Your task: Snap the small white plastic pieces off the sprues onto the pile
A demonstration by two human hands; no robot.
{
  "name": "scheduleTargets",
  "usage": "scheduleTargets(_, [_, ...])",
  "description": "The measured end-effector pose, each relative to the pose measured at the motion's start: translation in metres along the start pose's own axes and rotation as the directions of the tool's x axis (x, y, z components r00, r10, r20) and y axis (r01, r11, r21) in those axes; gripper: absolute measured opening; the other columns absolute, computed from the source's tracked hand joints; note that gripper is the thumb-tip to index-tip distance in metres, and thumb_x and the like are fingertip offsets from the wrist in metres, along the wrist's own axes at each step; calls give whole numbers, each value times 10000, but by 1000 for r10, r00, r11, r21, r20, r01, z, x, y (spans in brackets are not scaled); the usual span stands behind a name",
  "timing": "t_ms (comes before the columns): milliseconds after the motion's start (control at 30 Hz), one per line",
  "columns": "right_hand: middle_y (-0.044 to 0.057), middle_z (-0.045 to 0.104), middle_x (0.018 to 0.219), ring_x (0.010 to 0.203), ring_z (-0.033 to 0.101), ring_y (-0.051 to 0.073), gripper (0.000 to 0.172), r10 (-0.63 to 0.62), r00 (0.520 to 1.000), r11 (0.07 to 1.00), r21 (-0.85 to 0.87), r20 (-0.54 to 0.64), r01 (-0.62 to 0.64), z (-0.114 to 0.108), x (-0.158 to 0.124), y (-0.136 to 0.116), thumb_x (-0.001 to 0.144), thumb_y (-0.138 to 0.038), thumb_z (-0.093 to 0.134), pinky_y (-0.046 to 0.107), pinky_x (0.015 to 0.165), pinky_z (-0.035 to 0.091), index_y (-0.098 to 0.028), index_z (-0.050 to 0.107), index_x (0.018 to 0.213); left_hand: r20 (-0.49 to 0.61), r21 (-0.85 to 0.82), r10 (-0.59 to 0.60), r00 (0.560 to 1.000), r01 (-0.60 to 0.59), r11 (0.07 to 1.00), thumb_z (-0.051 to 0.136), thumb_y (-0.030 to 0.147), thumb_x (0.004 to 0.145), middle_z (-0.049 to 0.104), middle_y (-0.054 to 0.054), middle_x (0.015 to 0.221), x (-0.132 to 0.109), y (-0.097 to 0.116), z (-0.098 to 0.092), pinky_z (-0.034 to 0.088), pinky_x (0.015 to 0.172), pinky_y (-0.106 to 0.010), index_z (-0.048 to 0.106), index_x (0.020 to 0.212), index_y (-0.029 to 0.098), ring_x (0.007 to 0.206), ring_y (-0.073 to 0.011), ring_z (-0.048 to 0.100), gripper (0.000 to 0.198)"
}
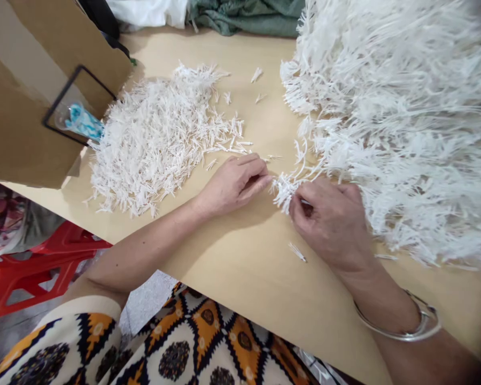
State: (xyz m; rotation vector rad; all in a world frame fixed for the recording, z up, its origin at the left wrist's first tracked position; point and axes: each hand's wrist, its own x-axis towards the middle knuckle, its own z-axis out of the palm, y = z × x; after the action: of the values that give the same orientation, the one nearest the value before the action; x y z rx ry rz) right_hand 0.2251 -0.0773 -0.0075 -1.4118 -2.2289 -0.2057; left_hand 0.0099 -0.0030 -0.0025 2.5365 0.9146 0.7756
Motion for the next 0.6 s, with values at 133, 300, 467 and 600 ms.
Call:
scheduleTargets(133, [-17, 556, 735, 711, 540, 180, 215, -92, 984, 996, 31, 152, 88, -8, 1, -16, 948, -110, 585, 388, 790, 366, -226, 537, 774, -75, 320, -169, 983, 184, 929, 464, 308, 1102, 680, -92, 1041, 1, -10, 3, 444, 920, -395, 594, 933, 189, 1008, -240, 639, 245])
scheduleTargets(300, [-3, 585, 741, 719, 538, 190, 189, -133, 984, 991, 17, 120, 132, -9, -2, -24, 947, -96, 568, 388, 804, 374, -221, 571, 805, -293, 215, -275, 916, 344, 914, 499, 357, 1102, 646, -80, 1023, -3, -34, 1, 471, 905, -388, 569, 938, 218, 994, -220, 630, 227])
scheduleTargets(467, [13, 576, 725, 710, 511, 199, 226, -6, 999, 999, 34, -31, 7, -1, -3, -10, 1000, -145, 515, 389, 802, 362, -230, 573, 799, -423, 64, -187, 886, 235, 970, 589, 410, 1065, 650, -75, 1034, -4, -29, -2, 525, 836, -378, 588, 971, 247, 925, -192, 619, 189])
scheduleTargets(600, [24, 575, 730, 715, 513, 206, 255, 79, 996, 994, 76, -37, -76, -2, -4, -6, 1030, -181, 508, 402, 818, 359, -239, 580, 792, -275, -41, -123, 953, 116, 992, 445, 428, 1120, 707, -52, 959, -1, -7, -10, 543, 894, -381, 630, 965, 249, 939, -184, 670, 300])
